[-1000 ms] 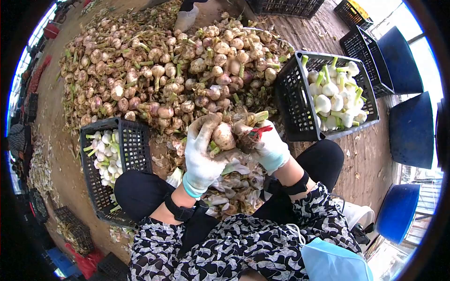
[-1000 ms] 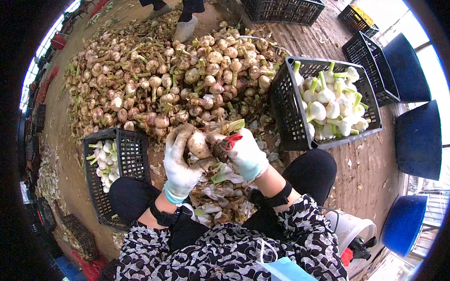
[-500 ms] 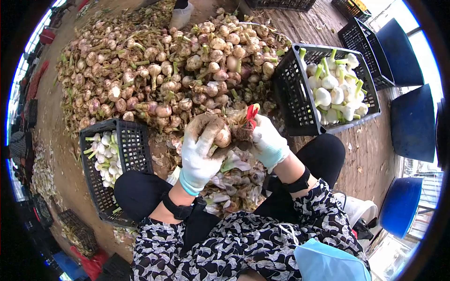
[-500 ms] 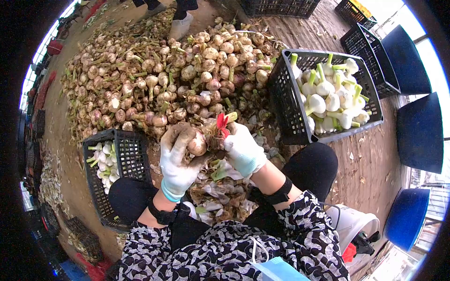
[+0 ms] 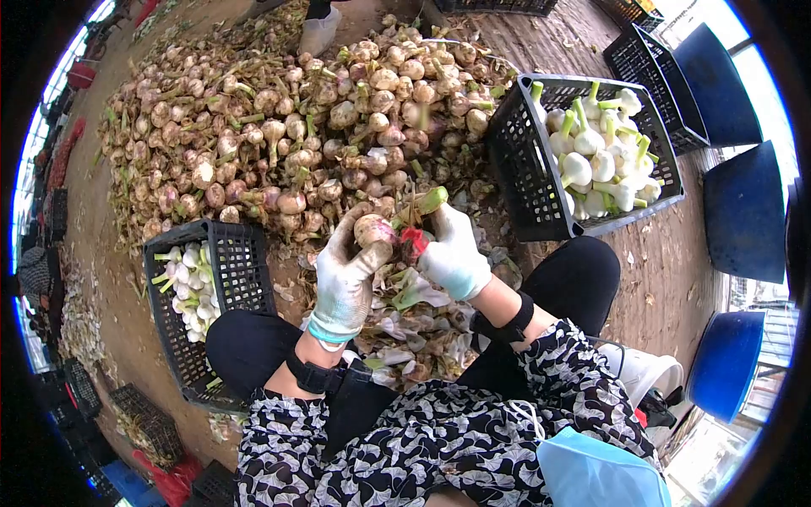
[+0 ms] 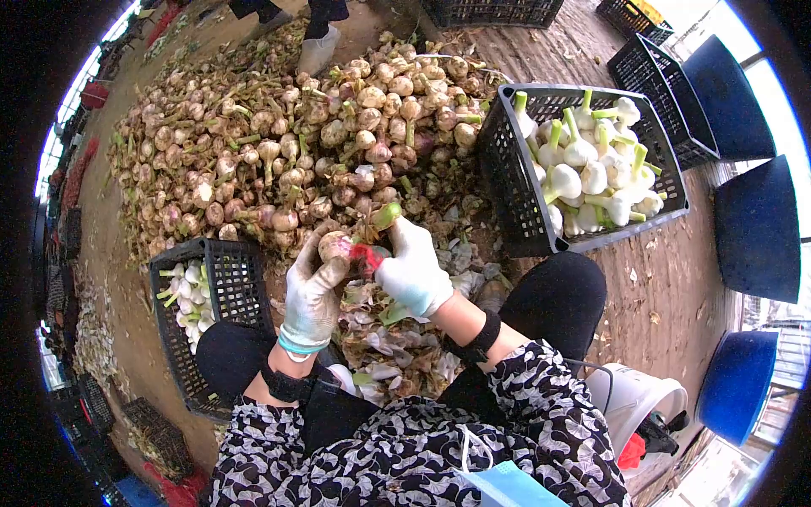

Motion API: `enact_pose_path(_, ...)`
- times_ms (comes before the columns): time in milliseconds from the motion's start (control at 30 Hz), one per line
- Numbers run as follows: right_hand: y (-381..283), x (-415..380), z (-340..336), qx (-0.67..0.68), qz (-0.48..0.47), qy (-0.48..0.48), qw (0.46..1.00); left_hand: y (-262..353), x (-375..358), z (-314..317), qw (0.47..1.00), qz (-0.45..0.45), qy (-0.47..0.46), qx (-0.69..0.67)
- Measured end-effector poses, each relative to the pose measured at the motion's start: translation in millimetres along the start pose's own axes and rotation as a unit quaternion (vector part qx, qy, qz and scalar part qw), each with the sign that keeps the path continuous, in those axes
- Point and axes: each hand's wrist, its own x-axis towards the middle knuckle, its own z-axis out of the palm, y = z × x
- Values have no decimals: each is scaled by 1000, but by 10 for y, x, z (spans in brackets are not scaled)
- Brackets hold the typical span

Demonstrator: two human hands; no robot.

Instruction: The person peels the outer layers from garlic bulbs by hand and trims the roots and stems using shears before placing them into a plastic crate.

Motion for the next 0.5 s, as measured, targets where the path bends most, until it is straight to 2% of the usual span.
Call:
enact_pose_path(33,56,-5,-58,0,-1,1,1000,11,-3,-2,999,12,9,35)
enact_pose_path(67,96,-11,-165,175,69,-65,980,32,-22,14,999,11,11,46)
enact_pose_path(100,42,-1,-208,342,137,-127,921,25,-14,-2,999,11,11,47)
enact_pose_path(133,-116,-70,-194,456,133,-107,873,0,0,-29,988,80,13,133)
enact_pose_path(167,-104,-79,-211,456,133,-107,873,-22,15,-50,965,148,15,217)
enact_pose_path(200,-108,-81,-242,393,109,-115,906,-30,38,-56,938,201,31,280)
enact_pose_path(233,-125,-80,-257,328,85,-124,933,-35,45,-45,938,201,33,279)
enact_pose_path(267,-146,-26,-279,186,25,-116,975,-29,48,-27,918,244,27,313)
enact_pose_path(333,16,-20,-239,206,51,-113,971,60,35,64,872,324,3,368)
enact_pose_path(367,75,-16,-216,224,75,-112,965,52,34,61,871,324,1,368)
enact_pose_path(400,-125,-7,-191,250,146,-82,954,31,29,54,857,342,-10,385)
enact_pose_path(433,-108,-9,-197,250,146,-82,954,7,23,49,842,360,-21,400)
enact_pose_path(500,-15,-14,-195,307,184,-53,932,-21,10,83,850,355,-19,389)
